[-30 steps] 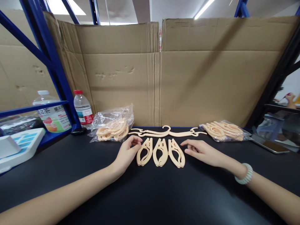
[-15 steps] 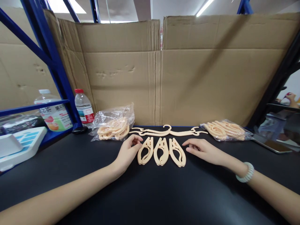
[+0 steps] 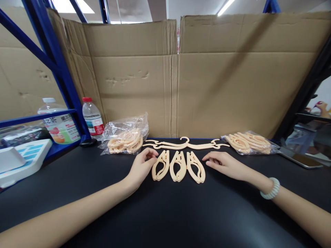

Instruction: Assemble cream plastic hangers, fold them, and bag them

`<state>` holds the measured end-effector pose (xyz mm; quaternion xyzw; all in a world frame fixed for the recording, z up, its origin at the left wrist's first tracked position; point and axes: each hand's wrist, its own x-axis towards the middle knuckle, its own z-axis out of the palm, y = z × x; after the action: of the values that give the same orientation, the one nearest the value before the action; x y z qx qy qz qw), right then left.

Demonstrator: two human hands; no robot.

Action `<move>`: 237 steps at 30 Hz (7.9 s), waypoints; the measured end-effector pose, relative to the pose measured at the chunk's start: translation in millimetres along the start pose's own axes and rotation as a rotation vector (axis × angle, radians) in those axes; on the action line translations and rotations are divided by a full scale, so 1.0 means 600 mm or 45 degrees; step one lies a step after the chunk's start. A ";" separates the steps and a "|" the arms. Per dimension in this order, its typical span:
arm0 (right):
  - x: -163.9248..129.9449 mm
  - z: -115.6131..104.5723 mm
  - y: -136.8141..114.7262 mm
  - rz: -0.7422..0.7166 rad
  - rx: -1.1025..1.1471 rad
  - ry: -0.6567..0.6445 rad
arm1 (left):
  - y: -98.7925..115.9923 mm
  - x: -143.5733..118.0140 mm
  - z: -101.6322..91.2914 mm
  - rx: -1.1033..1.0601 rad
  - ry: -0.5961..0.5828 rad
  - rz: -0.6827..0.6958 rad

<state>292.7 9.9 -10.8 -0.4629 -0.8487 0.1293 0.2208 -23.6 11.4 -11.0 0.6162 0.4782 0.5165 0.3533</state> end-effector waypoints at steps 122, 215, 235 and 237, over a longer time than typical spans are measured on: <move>-0.014 -0.022 -0.040 -0.270 -1.091 0.852 | 0.020 -0.025 -0.001 0.116 -0.335 0.203; -0.030 0.017 -0.130 -0.175 0.847 -0.229 | 0.048 -0.080 0.038 -0.117 -0.287 0.255; -0.019 -0.019 -0.032 0.162 -0.048 -0.068 | 0.055 -0.087 0.020 0.960 -0.735 0.732; -0.022 -0.021 -0.037 0.129 -0.099 -0.098 | 0.049 -0.089 0.018 1.037 -0.783 0.687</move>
<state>289.1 -13.2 6.1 -0.5081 -0.8364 0.1251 0.1629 -7.1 -47.5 -2.2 0.9246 0.3397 0.1596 0.0660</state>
